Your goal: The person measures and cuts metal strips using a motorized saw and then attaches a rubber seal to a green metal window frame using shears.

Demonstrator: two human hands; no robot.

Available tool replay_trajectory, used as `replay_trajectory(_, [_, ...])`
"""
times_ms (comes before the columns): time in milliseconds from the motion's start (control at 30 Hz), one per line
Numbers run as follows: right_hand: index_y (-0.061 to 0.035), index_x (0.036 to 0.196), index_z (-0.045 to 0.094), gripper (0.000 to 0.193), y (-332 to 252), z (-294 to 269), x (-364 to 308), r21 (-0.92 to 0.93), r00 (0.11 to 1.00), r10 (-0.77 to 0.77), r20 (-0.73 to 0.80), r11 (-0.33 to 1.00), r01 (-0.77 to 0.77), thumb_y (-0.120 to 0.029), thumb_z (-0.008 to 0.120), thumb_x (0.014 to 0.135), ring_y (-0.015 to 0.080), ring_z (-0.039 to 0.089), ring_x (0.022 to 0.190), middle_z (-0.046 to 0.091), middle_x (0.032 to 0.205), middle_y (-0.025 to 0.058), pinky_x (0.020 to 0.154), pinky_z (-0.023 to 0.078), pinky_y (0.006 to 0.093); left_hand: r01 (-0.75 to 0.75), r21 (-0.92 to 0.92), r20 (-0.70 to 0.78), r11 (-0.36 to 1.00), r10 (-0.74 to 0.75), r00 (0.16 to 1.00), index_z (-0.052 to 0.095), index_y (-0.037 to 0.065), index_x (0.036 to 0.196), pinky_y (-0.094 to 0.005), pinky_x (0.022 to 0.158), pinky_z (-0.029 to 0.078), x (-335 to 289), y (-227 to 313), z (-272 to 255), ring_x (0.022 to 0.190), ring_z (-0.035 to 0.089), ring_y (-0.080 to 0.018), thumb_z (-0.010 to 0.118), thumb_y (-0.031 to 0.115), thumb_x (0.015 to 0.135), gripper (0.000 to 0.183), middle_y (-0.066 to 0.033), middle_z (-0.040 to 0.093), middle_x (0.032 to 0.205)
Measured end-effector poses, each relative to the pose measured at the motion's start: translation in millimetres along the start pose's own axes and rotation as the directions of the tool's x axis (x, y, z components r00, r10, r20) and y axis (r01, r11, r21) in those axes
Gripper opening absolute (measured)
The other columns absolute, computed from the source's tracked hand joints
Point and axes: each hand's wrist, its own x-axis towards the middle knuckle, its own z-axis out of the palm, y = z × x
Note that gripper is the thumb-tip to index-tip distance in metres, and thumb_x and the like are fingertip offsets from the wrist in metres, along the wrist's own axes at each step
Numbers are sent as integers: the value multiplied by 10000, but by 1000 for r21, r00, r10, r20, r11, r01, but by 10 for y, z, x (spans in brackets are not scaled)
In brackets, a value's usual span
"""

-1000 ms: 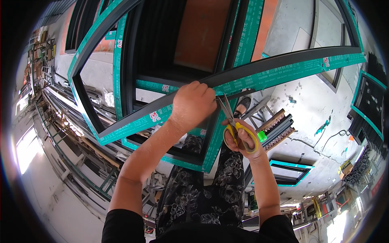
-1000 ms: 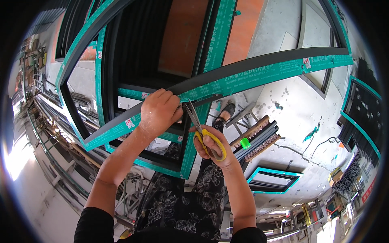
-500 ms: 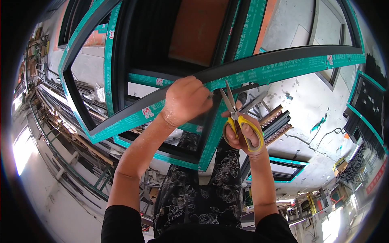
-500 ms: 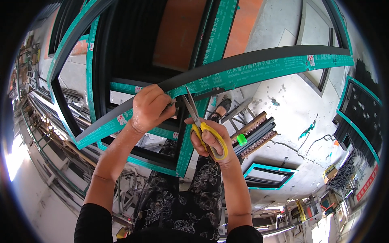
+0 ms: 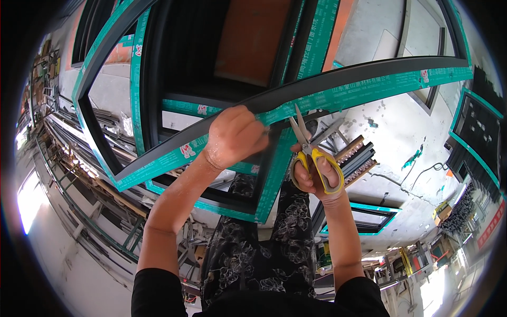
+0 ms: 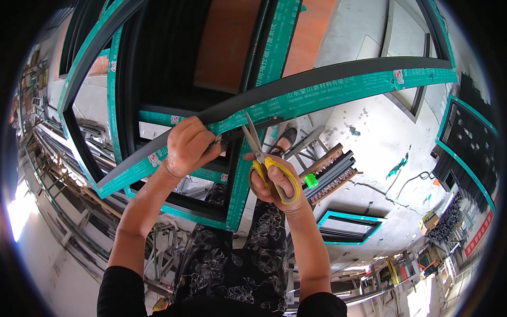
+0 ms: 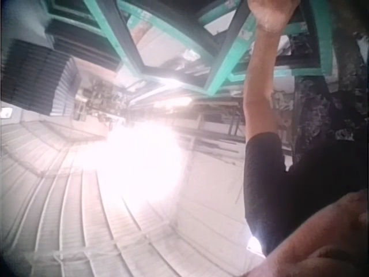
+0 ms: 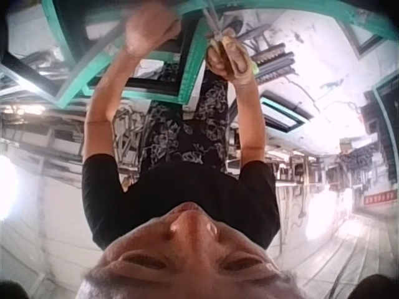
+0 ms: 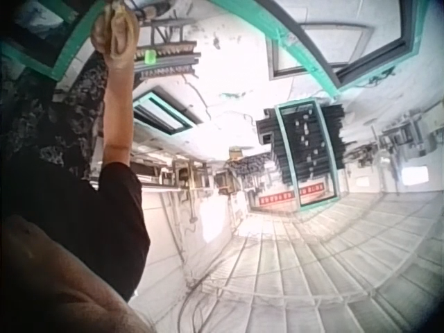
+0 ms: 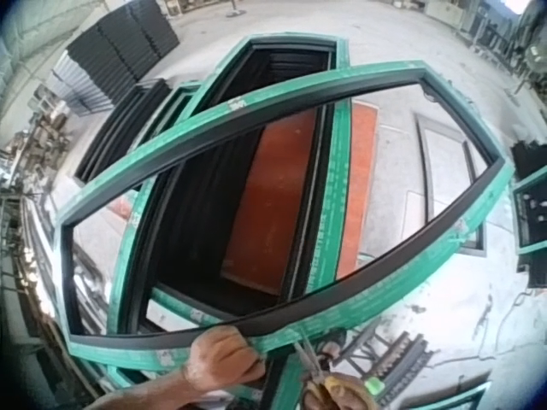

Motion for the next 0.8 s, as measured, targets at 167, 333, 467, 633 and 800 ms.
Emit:
replay_trajectory(167, [112, 1284, 502, 718, -112, 51, -26, -83, 996, -18, 87, 996, 25, -454, 687, 882, 69, 415, 475, 506, 659, 36, 393, 303, 195, -80, 53, 8, 995, 80, 997, 573, 85, 704, -345, 563, 481, -22, -22, -26, 642, 549, -259, 732, 48, 534, 235, -56, 478, 694])
replay_trajectory(333, [101, 1263, 546, 670, -122, 13, -15, -121, 996, -47, 82, 991, 57, -393, 741, 855, 70, 416, 441, 504, 643, 28, 396, 313, 204, -58, 19, 39, 998, 57, 998, 598, 67, 801, -398, 672, 492, 48, -11, 9, 773, 588, -287, 729, 64, 622, 221, -67, 548, 761])
replay_trajectory(467, [98, 1275, 542, 619, -124, -36, -75, -134, 992, -80, 96, 987, 92, -334, 733, 875, 71, 419, 445, 498, 653, 19, 400, 316, 205, 217, -101, 14, 971, -217, 976, 598, 35, 924, -453, 799, 453, 314, 331, -61, 879, 577, -318, 667, 102, 754, 195, -78, 582, 805])
replay_trajectory(633, [20, 1281, 593, 458, -275, -23, -254, -306, 997, -36, -63, 952, 15, -121, 740, 872, 36, 454, 511, 534, 719, -23, 455, 339, 189, 445, 105, 82, 889, -454, 887, 612, 54, 874, -437, 727, 393, 552, 503, 59, 813, 570, -308, 601, 117, 864, 65, -95, 611, 788])
replay_trajectory(800, [4, 1224, 634, 490, -910, 90, -463, -828, 831, -482, -277, 559, 49, -106, 819, 784, 69, 575, 667, 635, 825, 21, 558, 434, 232, 513, 273, 211, 814, -571, 794, 643, 41, 825, -461, 670, 381, 800, 599, 192, 655, 579, -332, 609, 167, 905, 153, -116, 597, 654])
